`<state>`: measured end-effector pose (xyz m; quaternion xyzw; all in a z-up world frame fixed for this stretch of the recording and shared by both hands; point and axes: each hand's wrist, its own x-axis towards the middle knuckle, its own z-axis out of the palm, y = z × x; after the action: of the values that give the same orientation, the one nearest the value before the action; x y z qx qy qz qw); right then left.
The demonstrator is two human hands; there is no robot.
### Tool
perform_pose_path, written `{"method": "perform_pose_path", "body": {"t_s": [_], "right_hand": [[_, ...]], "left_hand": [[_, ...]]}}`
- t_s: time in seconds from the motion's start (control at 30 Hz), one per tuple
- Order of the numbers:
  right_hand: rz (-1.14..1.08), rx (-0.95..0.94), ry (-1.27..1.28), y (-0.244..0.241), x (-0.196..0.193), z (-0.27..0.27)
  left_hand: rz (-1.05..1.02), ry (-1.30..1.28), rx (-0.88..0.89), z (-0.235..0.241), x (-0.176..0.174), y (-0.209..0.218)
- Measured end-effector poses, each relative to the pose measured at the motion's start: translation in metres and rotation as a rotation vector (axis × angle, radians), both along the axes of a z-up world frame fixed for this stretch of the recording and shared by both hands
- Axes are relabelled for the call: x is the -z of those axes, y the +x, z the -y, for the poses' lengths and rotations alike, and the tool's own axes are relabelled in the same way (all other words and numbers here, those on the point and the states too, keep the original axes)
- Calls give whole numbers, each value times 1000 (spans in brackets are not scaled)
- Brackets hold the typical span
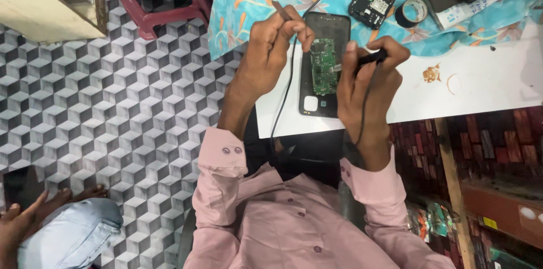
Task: The person uses a soldering iron and a probe to work on a smartphone motherboard placed on a table. They repeatedly apply heat and test points on the circuit board while another person works nearby.
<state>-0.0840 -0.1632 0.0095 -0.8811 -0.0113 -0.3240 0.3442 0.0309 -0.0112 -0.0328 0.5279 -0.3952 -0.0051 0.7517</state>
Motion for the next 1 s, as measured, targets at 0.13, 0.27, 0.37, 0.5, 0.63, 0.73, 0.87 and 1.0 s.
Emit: {"method": "perform_pose_path", "body": {"t_s": [0.13,0.27,0.37,0.5,0.63,0.73,0.87,1.0], "right_hand": [[101,-16,-435,0,-6,10],[84,-143,-414,-5,-11,16],[24,-96,-249,-13,-8,6],[-165,112,130,-16,-6,-9],[-126,136,417,-15,5,-8],[-117,65,234,-14,13,4],[-181,3,501,-8,22,19],[-161,53,612,-10,28,19]], "left_hand": [[-21,-20,12,-1,-3,-1],[-26,-16,17,0,-3,0],[-30,-9,8,1,-1,-2],[-1,12,-23,-2,-4,-2],[11,22,-28,-2,-5,-3],[-1,20,-20,-3,-8,-4],[-4,35,-25,-2,-8,-4],[0,6,-26,-2,-4,-3]]}}
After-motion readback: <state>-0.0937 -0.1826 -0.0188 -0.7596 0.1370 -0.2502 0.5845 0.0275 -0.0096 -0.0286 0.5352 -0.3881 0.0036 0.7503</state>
